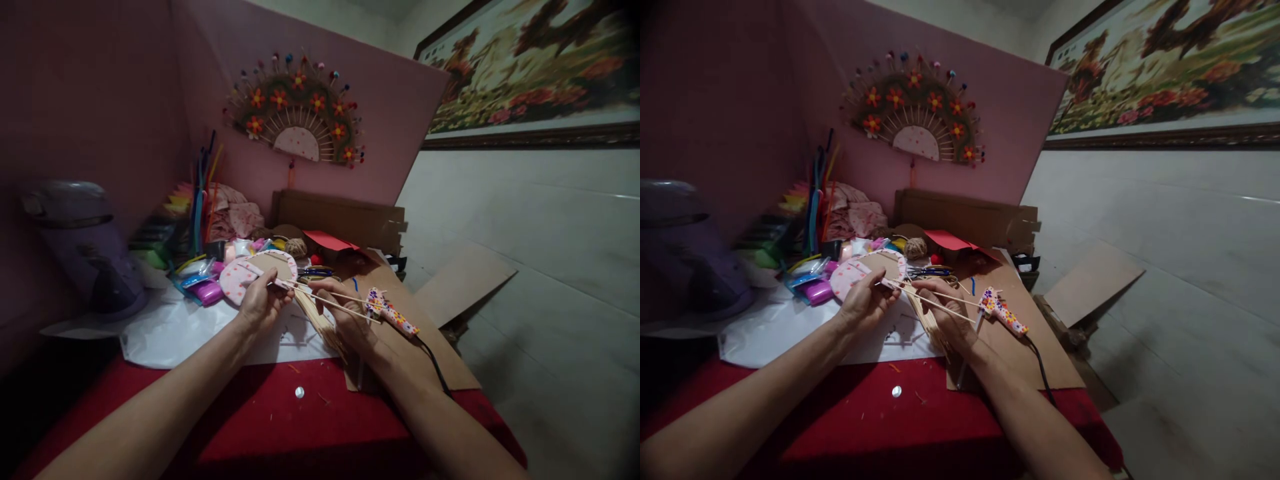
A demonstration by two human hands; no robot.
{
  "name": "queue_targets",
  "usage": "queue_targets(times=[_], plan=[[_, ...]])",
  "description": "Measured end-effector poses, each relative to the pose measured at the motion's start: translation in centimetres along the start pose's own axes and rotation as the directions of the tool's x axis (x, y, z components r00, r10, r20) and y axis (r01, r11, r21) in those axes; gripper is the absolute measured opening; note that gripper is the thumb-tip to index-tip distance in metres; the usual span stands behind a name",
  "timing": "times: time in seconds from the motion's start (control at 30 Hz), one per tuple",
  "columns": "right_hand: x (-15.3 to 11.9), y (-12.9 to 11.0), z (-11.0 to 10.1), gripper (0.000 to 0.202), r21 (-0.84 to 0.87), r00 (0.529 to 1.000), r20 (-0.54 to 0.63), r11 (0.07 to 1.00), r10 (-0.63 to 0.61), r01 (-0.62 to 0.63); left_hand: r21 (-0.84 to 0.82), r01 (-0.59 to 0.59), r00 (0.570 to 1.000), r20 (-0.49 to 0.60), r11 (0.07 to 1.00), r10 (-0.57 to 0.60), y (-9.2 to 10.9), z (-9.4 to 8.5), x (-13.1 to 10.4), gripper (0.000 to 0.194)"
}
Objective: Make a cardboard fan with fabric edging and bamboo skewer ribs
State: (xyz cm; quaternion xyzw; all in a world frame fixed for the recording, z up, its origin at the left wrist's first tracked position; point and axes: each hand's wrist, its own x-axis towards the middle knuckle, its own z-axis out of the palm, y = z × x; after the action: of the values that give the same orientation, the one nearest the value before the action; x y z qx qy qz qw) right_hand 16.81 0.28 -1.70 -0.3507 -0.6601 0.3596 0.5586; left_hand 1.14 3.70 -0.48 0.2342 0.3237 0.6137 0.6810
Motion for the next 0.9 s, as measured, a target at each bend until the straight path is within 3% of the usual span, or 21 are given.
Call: queue_targets(times=[0.17,0.47,0.9], plan=[[-0.1,0.3,-0.3,0.02,-0.02,0.997,-0.026,0.997,-0.071,0.071,-0.034,-0.015,0.997,0.071,0.999,0.017,-0.1,0.0,0.0,0.016],[-0.1,0.9,0.0,0.02,0.068,0.998,-0.065,0.998,-0.01,0.015,-0.029,-0.049,0.985,0.161,0.998,0.053,-0.5,-0.2,0.1,0.015],[0.7,2.1,0.2,0.02,0.257,0.997,-0.068,0.966,0.032,-0.013,-0.027,-0.041,0.995,0.093,0.999,0.043,-0.3,0.1,-0.2,0.016]])
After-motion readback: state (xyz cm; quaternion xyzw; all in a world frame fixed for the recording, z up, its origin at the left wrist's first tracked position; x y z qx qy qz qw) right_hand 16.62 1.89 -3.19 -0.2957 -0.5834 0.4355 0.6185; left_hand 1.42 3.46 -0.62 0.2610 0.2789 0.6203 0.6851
